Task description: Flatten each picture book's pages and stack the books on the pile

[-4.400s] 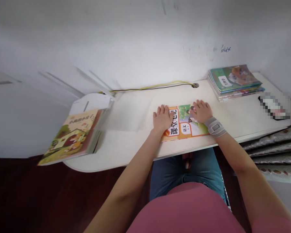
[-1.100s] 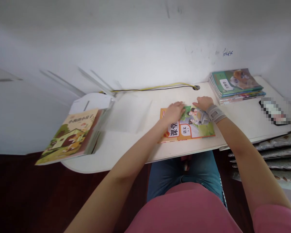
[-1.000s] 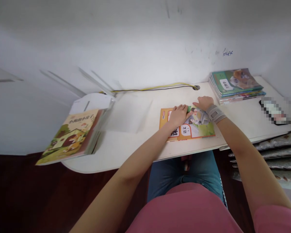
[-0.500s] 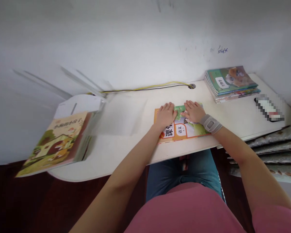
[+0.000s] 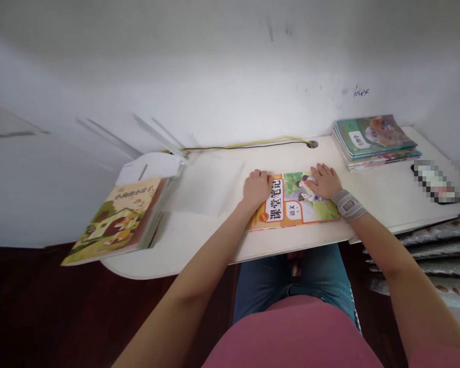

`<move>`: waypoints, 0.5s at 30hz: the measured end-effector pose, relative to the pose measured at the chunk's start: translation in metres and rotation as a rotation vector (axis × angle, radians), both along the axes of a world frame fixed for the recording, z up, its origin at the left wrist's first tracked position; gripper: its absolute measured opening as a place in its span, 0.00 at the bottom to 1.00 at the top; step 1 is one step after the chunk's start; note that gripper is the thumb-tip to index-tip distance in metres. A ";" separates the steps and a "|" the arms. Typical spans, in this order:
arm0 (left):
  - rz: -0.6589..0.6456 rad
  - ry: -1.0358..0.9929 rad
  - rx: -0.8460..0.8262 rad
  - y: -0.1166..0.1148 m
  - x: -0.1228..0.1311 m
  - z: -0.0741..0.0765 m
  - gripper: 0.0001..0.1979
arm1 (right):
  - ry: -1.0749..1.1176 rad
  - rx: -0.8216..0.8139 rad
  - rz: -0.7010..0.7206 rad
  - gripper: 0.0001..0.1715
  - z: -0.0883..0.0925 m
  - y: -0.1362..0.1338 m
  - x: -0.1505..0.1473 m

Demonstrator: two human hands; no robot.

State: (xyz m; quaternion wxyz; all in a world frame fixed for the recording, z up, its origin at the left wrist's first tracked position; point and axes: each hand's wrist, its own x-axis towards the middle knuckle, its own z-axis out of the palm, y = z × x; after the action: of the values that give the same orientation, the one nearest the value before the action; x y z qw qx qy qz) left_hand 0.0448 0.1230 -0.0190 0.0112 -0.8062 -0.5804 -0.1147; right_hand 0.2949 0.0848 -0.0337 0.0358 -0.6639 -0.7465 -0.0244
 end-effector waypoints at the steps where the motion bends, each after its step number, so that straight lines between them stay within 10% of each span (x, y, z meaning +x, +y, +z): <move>1: 0.009 -0.030 -0.013 0.002 -0.001 0.001 0.21 | 0.009 0.000 -0.001 0.40 0.000 0.000 0.000; 10: 0.139 -0.366 -0.306 0.037 -0.018 0.014 0.17 | 0.034 0.009 0.010 0.38 -0.003 0.000 0.001; 15: 0.154 -0.583 -0.525 0.013 -0.052 0.015 0.20 | 0.038 0.008 0.016 0.39 -0.002 0.000 0.000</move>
State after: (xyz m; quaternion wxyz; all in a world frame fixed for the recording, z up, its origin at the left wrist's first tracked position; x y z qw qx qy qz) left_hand -0.0075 0.1364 -0.0037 -0.3515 -0.6696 -0.6275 -0.1853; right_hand 0.2951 0.0851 -0.0360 0.0528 -0.6581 -0.7509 -0.0145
